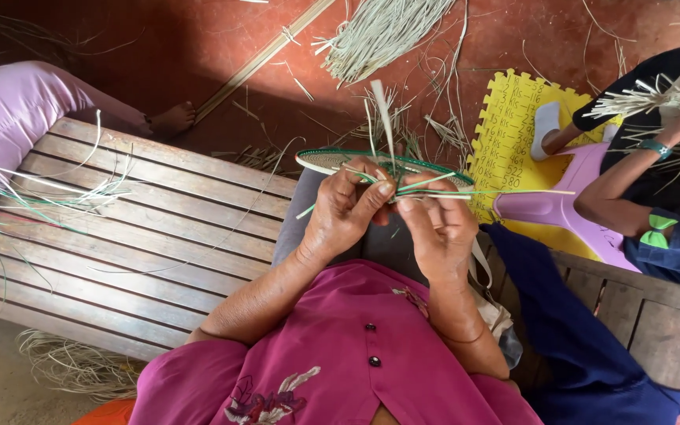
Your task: Trimming excess fibers from a woven fan and continuing the weaving process to secure the edges.
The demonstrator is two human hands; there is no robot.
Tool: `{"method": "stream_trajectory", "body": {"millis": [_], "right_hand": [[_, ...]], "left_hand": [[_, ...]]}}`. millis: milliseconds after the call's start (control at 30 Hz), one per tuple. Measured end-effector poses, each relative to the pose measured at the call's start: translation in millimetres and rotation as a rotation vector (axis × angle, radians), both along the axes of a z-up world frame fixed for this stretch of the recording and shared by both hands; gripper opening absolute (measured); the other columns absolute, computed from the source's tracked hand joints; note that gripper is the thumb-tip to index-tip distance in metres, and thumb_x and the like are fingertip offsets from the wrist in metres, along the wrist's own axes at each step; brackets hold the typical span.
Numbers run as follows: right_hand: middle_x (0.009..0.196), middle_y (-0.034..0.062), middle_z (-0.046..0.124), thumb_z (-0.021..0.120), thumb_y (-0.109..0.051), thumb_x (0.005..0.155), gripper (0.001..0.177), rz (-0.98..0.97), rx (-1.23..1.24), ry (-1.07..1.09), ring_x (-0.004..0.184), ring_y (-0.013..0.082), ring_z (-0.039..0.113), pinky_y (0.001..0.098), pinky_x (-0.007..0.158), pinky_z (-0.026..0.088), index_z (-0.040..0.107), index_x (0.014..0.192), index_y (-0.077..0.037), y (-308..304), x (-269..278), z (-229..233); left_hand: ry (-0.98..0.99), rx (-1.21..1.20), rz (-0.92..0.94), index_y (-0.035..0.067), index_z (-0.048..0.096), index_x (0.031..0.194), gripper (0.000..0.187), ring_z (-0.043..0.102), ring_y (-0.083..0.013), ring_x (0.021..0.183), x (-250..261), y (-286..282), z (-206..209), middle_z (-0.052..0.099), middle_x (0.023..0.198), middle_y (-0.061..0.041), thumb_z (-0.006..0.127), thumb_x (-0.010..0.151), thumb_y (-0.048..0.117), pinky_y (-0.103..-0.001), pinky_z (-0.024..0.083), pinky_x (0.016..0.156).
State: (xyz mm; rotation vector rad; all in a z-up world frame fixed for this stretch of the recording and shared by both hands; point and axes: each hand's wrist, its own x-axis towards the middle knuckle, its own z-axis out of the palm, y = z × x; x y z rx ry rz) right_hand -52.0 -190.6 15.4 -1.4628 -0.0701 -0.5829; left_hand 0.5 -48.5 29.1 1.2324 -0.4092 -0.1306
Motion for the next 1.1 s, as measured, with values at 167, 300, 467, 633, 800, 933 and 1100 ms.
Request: {"method": "stream_trajectory", "body": {"millis": [167,300,467,633,800,933,1100], "right_hand": [[0.088,0.0218,0.067,0.068,0.009,0.094,0.003,0.015,-0.056,0.002,0.074,0.0230,0.069,0.0377,0.065,0.062,0.067,0.097,0.009,5,3,29],[0.090,0.0243,0.067,0.067,0.007,0.095,0.003,-0.003,0.060,0.009,0.073,0.0252,0.072,0.0390,0.065,0.065,0.065,0.097,0.009,6,0,3],[0.089,0.0271,0.065,0.067,0.009,0.094,0.006,0.041,0.230,0.008,0.071,0.0275,0.073,0.0416,0.063,0.067,0.062,0.096,0.012,9,5,-5],[0.087,0.0263,0.066,0.068,0.012,0.092,0.007,0.031,0.233,0.024,0.071,0.0278,0.075,0.0415,0.065,0.067,0.064,0.096,0.013,21,4,-6],[0.091,0.0269,0.067,0.069,0.010,0.092,0.008,0.036,0.225,0.038,0.077,0.0279,0.074,0.0429,0.067,0.068,0.064,0.097,0.012,33,3,2],[0.095,0.0284,0.068,0.067,0.013,0.092,0.008,0.061,0.110,-0.017,0.082,0.0307,0.073,0.0451,0.069,0.067,0.066,0.099,0.013,43,-3,6],[0.100,0.0304,0.071,0.073,0.017,0.083,0.016,0.097,0.018,-0.153,0.089,0.0351,0.076,0.0469,0.075,0.067,0.071,0.099,0.015,59,-12,4]], "left_hand": [[0.051,-0.056,-0.047,-0.003,0.066,0.096,0.011,0.069,-0.0138,0.054,2,1,-3,0.068,0.063,-0.015,0.063,0.103,0.005,-0.028,0.061,0.061],[0.136,-0.111,-0.018,-0.007,0.068,0.092,0.017,0.066,-0.0171,0.050,-3,0,-3,0.063,0.054,-0.017,0.064,0.102,0.006,-0.028,0.059,0.059],[0.199,-0.128,-0.074,-0.007,0.069,0.098,0.014,0.071,-0.0212,0.058,8,10,-16,0.063,0.057,-0.019,0.066,0.101,0.006,-0.029,0.060,0.060],[0.119,-0.068,-0.119,-0.003,0.072,0.108,0.014,0.074,-0.0166,0.074,2,22,6,0.070,0.079,-0.013,0.068,0.100,0.009,-0.025,0.060,0.063],[-0.111,0.131,0.074,0.002,0.079,0.100,0.010,0.076,-0.0265,0.078,3,36,12,0.061,0.124,-0.023,0.078,0.091,0.005,-0.039,0.064,0.074],[-0.209,0.229,0.181,0.007,0.081,0.101,0.011,0.067,-0.0187,0.073,-5,45,13,0.056,0.100,-0.012,0.081,0.090,0.009,-0.029,0.056,0.070],[-0.260,0.251,0.165,0.004,0.082,0.098,0.010,0.068,-0.0198,0.077,-4,72,14,0.066,0.094,-0.013,0.080,0.089,0.007,-0.031,0.058,0.072]]}}
